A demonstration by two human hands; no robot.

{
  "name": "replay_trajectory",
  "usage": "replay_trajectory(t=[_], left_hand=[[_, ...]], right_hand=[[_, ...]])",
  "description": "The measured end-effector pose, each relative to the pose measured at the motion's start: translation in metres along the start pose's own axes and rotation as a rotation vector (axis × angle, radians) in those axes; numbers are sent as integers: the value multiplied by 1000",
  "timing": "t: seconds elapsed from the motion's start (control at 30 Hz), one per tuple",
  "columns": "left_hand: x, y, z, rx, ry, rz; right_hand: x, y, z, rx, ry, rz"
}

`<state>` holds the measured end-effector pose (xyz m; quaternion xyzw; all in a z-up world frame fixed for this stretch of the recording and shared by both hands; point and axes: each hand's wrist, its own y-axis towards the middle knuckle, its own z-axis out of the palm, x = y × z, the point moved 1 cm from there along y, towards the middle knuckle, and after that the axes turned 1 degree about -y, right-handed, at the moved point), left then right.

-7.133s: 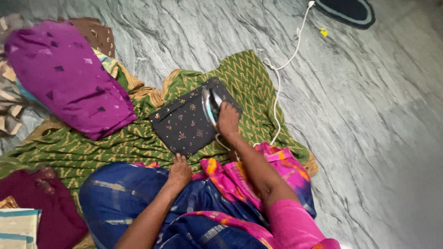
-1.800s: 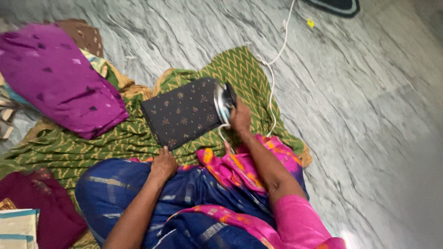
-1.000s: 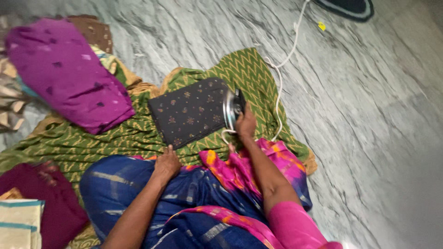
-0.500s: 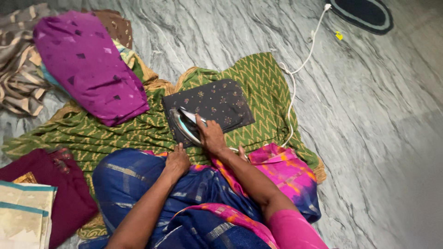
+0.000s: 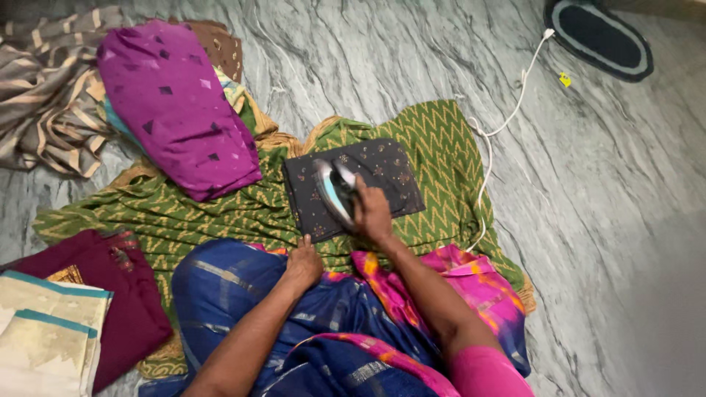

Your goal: The person sits on the floor and irons several folded garments one by one using a handheld electric iron. They smooth each piece, move it aside, and proceed to the next item from a nearby pile.

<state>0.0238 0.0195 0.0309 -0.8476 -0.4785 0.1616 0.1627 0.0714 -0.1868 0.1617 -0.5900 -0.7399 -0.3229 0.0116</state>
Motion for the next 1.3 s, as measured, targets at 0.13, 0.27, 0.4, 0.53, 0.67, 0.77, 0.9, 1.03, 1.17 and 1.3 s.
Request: replay_trajectory(t=[0.13, 0.27, 0.4, 0.53, 0.67, 0.77, 0.9, 1.03, 1.17, 1.3], left_hand=[[-1, 12, 17, -40, 27, -13], [2, 16, 31, -57, 60, 7], [1, 29, 41, 0, 38, -12], [8, 26, 46, -160, 264, 100], [7, 13, 21, -160, 93, 55], [4, -3, -18, -96, -58, -50], [0, -29, -60, -226, -244, -175], [0, -28, -65, -408, -114, -91], [4, -10, -30, -205, -33, -91], [11, 8, -7, -203, 36, -77]], right_hand=[[58, 0, 17, 200, -57, -155], [74, 26, 29, 278, -129, -142], [71, 58, 41, 306, -208, -120], [65, 72, 53, 276, -162, -97], [54, 62, 44, 262, -77, -155], [43, 36, 23, 278, -76, -108], [25, 14, -1, 222, -14, -93], [26, 8, -8, 139, -2, -59], [35, 19, 8, 157, 29, -77], [46, 42, 38, 237, -46, -106]])
